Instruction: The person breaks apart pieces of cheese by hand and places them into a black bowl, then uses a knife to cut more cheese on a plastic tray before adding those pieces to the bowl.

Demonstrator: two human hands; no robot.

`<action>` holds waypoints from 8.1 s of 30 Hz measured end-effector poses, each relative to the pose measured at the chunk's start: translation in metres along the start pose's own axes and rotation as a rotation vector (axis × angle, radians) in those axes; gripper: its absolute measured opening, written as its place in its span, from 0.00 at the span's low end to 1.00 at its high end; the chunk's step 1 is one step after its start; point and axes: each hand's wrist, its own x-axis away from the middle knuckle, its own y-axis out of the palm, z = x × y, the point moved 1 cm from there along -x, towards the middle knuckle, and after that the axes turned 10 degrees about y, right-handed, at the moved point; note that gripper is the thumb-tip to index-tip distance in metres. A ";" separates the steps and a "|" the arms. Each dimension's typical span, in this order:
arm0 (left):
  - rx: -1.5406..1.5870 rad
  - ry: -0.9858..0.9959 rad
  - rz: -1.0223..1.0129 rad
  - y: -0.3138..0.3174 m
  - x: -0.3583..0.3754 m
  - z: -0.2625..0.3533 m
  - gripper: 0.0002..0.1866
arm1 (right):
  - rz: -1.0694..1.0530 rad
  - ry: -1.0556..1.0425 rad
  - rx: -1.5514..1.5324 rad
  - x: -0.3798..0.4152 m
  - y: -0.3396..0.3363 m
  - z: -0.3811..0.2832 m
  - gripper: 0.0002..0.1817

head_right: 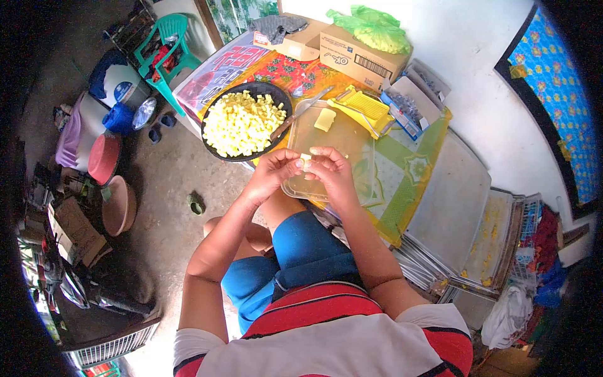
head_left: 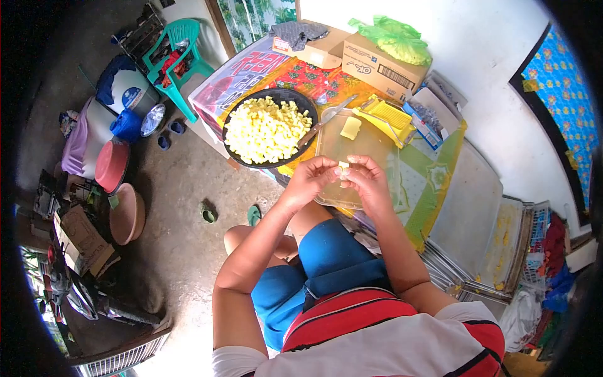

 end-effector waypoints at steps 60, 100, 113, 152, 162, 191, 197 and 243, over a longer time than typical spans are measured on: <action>-0.068 0.010 0.225 0.019 0.025 0.003 0.09 | -0.107 -0.031 0.137 0.005 0.000 -0.005 0.17; 0.050 -0.015 0.197 0.018 0.029 0.008 0.04 | -0.234 0.076 0.156 0.007 -0.008 -0.006 0.17; 0.122 -0.008 0.296 0.004 0.039 -0.018 0.06 | -0.115 0.051 0.114 -0.007 -0.004 -0.005 0.18; -1.634 0.017 0.200 0.034 -0.013 -0.076 0.13 | 0.233 -0.097 0.720 -0.019 -0.096 0.013 0.15; -1.674 -0.035 0.112 0.040 -0.015 -0.082 0.09 | 0.179 -0.102 0.752 -0.003 -0.079 0.011 0.15; 0.160 -0.176 0.284 0.028 0.023 -0.027 0.08 | -0.059 -0.145 0.439 0.001 -0.034 -0.003 0.14; -1.257 -0.115 0.175 0.021 0.024 -0.052 0.12 | 0.223 -0.216 1.152 0.003 -0.075 -0.006 0.22; 0.257 -0.121 0.208 0.038 0.017 -0.010 0.15 | -0.105 0.086 0.273 0.018 -0.023 -0.024 0.27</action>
